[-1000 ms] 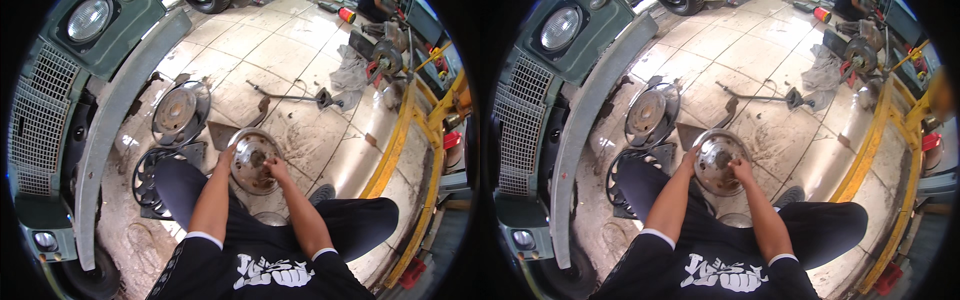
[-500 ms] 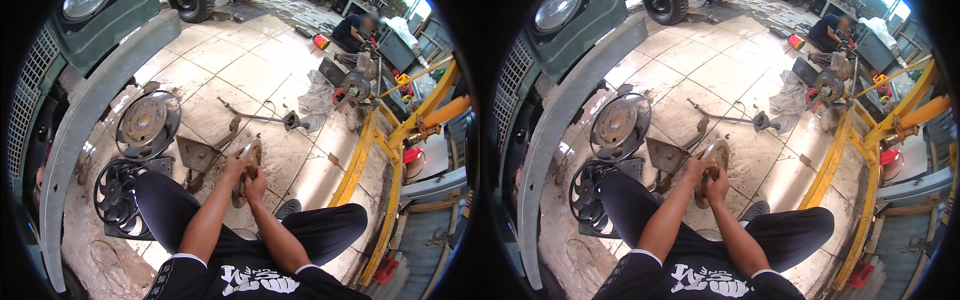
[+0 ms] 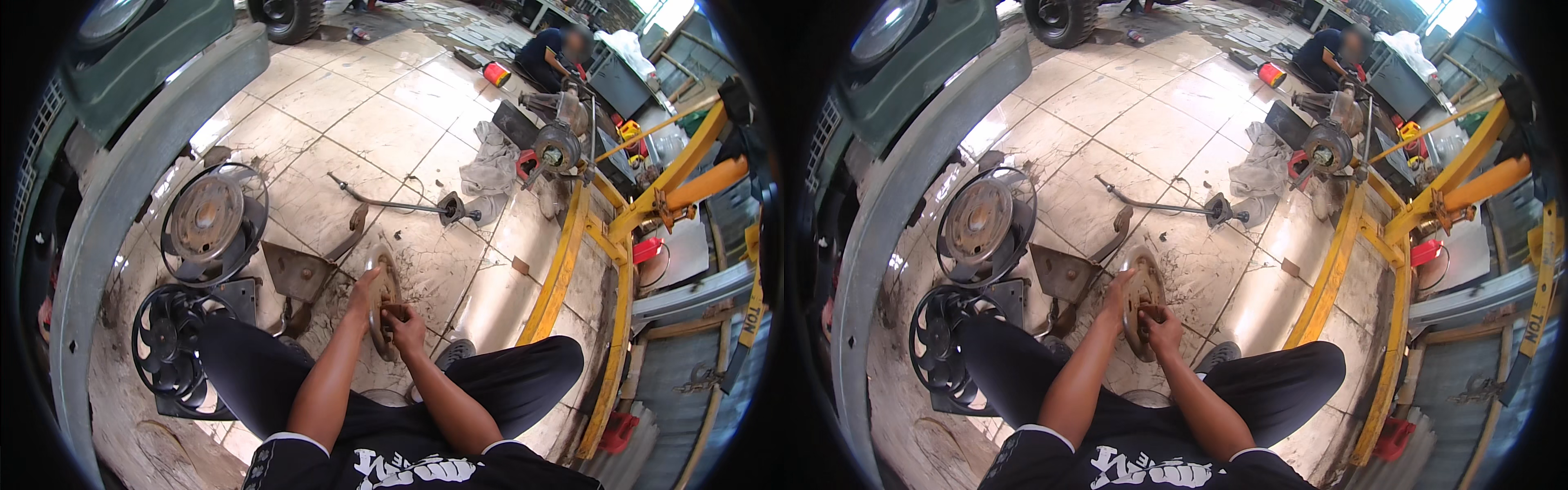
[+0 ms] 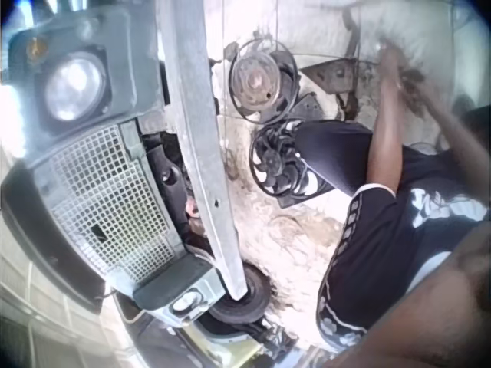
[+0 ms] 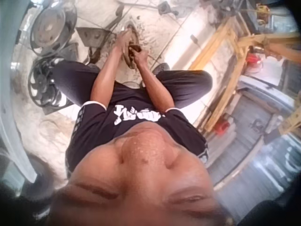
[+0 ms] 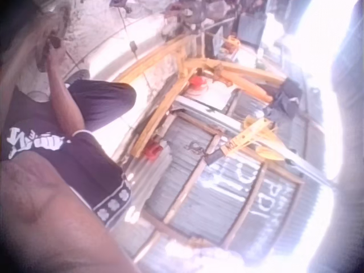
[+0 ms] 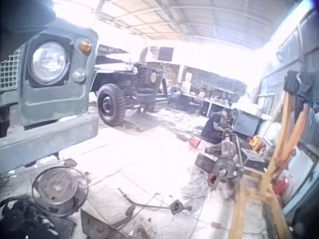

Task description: The person sits on the floor and scrubs the surface of a brake drum with a small abrasive pad, rotating the drum to clean different areas. The person repeatedly flips and repositions the drum to access both sides.

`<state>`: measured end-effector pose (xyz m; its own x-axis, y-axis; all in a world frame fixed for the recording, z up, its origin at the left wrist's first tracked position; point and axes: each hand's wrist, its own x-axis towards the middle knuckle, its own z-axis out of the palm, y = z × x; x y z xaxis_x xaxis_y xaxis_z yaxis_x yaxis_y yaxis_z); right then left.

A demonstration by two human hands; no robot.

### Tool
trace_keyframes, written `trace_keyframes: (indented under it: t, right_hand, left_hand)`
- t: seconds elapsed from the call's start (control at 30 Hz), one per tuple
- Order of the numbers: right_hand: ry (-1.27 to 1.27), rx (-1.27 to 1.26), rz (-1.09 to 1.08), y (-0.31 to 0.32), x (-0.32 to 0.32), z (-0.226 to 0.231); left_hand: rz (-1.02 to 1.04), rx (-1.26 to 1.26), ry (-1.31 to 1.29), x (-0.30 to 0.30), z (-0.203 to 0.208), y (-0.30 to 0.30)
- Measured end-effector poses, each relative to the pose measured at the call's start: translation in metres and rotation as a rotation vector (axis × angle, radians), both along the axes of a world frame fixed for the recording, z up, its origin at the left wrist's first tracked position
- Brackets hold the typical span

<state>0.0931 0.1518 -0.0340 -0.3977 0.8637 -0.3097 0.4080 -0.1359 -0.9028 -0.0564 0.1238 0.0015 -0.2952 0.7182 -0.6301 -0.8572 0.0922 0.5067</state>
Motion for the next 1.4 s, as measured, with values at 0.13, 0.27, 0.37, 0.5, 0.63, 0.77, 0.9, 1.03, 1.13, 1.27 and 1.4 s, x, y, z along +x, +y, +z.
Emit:
trace_keyframes:
  t: [0.13,0.27,0.37,0.5,0.63,0.77,0.9,1.03,1.13,1.27,1.4]
  right_hand:
    - [-0.013,0.038,0.002,-0.007,-0.003,0.004]
    - [-0.065,0.059,0.032,-0.008,-0.008,0.016]
    - [-0.129,0.072,0.045,-0.004,-0.013,0.021]
    - [-0.075,0.042,0.057,-0.008,-0.016,0.038]
    - [-0.161,0.149,0.111,-0.013,-0.012,0.038]
    - [-0.082,0.066,0.273,-0.014,-0.002,0.048]
    - [-0.158,0.024,0.307,-0.013,-0.006,0.037]
    - [-0.185,0.008,0.317,-0.012,-0.015,0.029]
    - [-0.169,0.054,0.331,-0.007,-0.023,0.013]
    - [-0.293,0.129,0.391,-0.013,-0.012,0.028]
    - [-0.268,0.01,0.462,-0.004,0.019,0.001]
  left_hand:
    - [0.044,-0.063,0.045,0.003,0.016,-0.013]
    - [0.142,-0.063,0.026,0.01,0.02,-0.024]
    - [0.158,-0.05,-0.047,0.017,0.021,-0.032]
    - [0.108,-0.089,-0.162,0.023,0.009,-0.041]
    - [0.259,-0.066,-0.19,0.041,0.022,-0.05]
    - [0.316,-0.026,-0.283,0.042,0.003,-0.068]
    - [0.269,-0.164,-0.19,0.057,0.0,-0.075]
    - [0.296,-0.042,-0.298,0.051,0.007,-0.081]
    - [0.348,0.022,-0.394,0.042,-0.005,-0.078]
    - [0.32,0.079,-0.352,0.047,-0.011,-0.084]
    - [0.224,0.051,-0.354,0.049,-0.006,-0.084]
